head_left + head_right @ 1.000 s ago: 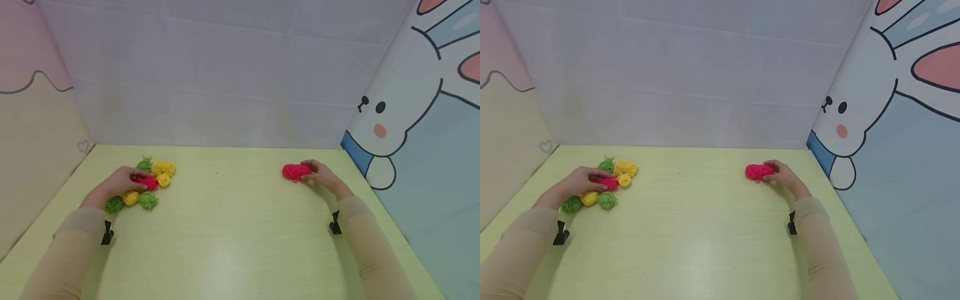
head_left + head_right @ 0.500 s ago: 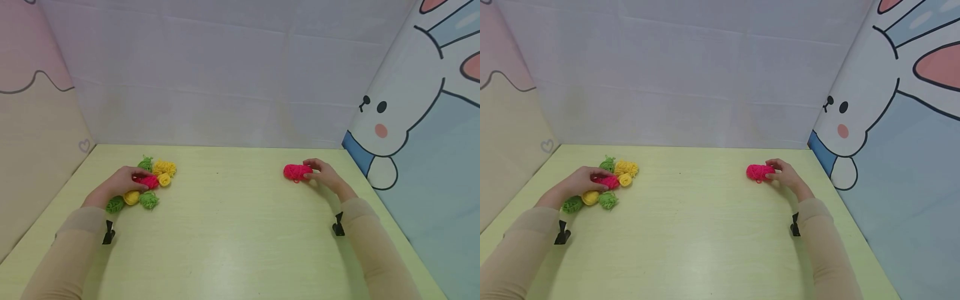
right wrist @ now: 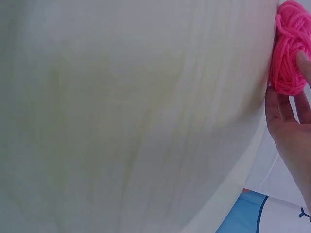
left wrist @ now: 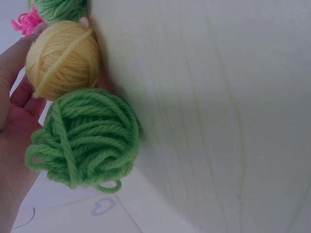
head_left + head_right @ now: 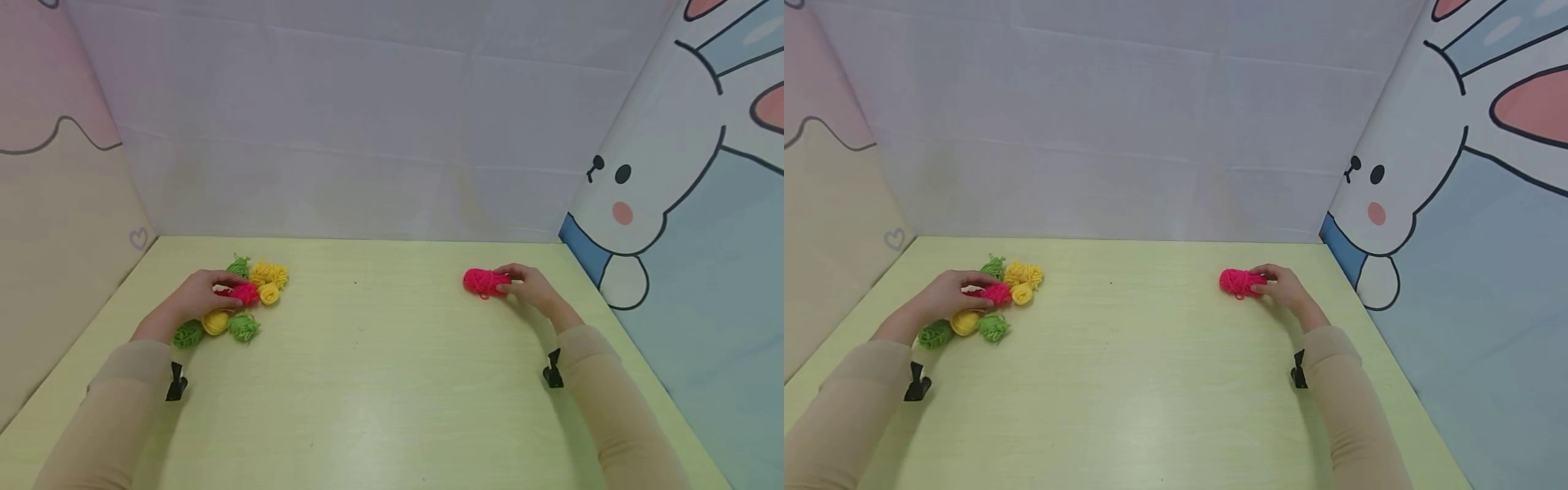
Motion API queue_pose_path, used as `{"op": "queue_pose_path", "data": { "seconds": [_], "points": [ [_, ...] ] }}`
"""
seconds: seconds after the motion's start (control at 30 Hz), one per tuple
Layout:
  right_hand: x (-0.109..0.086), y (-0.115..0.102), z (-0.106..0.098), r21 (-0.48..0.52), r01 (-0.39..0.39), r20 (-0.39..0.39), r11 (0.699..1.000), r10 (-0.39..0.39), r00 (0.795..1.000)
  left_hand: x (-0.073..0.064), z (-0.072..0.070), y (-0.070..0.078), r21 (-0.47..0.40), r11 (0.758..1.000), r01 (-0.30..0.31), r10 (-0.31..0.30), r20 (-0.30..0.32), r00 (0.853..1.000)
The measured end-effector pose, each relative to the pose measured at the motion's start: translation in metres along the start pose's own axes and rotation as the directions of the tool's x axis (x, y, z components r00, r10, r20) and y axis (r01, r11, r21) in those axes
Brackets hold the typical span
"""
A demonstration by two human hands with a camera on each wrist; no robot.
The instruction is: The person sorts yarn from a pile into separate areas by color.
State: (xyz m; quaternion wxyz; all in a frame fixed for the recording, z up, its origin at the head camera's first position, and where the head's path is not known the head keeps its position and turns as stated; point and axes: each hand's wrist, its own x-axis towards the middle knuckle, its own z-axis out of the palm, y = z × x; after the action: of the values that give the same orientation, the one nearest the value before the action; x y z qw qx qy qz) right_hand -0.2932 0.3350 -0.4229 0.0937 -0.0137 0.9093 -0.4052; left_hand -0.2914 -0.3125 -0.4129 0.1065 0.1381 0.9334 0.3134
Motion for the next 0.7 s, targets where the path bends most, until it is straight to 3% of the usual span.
{"op": "queue_pose_path", "data": {
  "seconds": [0.7],
  "points": [
    [-0.003, -0.002, 0.002, -0.034, 0.006, 0.025, 0.999, -0.005, 1.0, -0.014, -0.008, 0.028, -0.008, 1.0, -0.019, 0.018, -0.111, 0.994]
  ]
}}
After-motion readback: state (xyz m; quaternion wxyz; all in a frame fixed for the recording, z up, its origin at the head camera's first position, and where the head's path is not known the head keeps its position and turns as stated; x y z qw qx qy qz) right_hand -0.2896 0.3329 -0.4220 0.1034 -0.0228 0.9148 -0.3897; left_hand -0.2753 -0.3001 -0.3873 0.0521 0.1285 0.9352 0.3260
